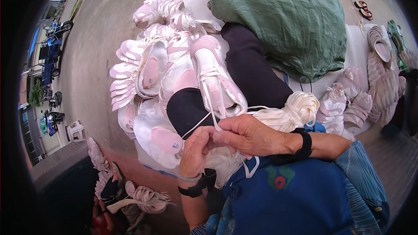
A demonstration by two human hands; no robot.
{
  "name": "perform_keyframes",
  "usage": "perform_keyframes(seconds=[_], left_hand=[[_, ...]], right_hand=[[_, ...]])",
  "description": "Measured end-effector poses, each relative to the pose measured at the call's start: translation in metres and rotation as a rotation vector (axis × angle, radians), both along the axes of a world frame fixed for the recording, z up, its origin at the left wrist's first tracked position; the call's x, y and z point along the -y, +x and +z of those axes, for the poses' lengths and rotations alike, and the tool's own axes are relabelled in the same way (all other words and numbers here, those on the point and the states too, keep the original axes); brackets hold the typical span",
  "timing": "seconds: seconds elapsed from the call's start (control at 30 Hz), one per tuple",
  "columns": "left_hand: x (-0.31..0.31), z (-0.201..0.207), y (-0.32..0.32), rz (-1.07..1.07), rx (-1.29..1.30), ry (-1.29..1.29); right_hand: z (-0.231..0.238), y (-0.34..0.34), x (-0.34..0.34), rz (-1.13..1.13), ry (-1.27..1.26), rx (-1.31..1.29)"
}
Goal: The recorder is threading shoelaces into white and pink sneakers.
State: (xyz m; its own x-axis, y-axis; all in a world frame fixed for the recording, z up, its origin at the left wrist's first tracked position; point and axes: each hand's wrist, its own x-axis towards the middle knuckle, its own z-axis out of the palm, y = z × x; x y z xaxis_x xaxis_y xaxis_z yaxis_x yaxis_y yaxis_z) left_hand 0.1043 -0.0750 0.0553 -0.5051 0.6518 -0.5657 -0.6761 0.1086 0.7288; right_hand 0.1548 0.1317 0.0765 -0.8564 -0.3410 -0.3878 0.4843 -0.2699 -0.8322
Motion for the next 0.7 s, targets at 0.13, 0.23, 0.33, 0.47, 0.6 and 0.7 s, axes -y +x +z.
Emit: perform_keyframes(seconds=[0.13, 0.23, 0.33, 0.47, 0.6, 0.7], left_hand=[[-0.048, -0.007, -0.017, 0.075, 0.039, 0.055], [-0.068, -0.012, -0.025, 0.317, 0.324, -0.009], [-0.046, -0.039, -0.027, 0.336, 0.316, 0.235], [-0.003, -0.031, -0.036, 0.394, 0.154, 0.208], [0.059, -0.029, -0.030, 0.589, 0.080, 0.499], [0.100, -0.023, -0.023, 0.841, -0.034, 0.559]], right_hand=[[-0.017, 0.006, 0.023, 0.002, 0.218, -0.324], [-0.010, 0.000, 0.017, 0.009, 0.314, -0.433], [-0.002, -0.007, -0.004, 0.252, 0.446, -0.296], [-0.020, -0.009, -0.043, -0.072, 0.514, -0.512], [-0.023, -0.020, -0.080, -0.237, 0.098, 0.164], [-0.035, -0.022, -0.108, -0.293, 0.123, 0.294]])
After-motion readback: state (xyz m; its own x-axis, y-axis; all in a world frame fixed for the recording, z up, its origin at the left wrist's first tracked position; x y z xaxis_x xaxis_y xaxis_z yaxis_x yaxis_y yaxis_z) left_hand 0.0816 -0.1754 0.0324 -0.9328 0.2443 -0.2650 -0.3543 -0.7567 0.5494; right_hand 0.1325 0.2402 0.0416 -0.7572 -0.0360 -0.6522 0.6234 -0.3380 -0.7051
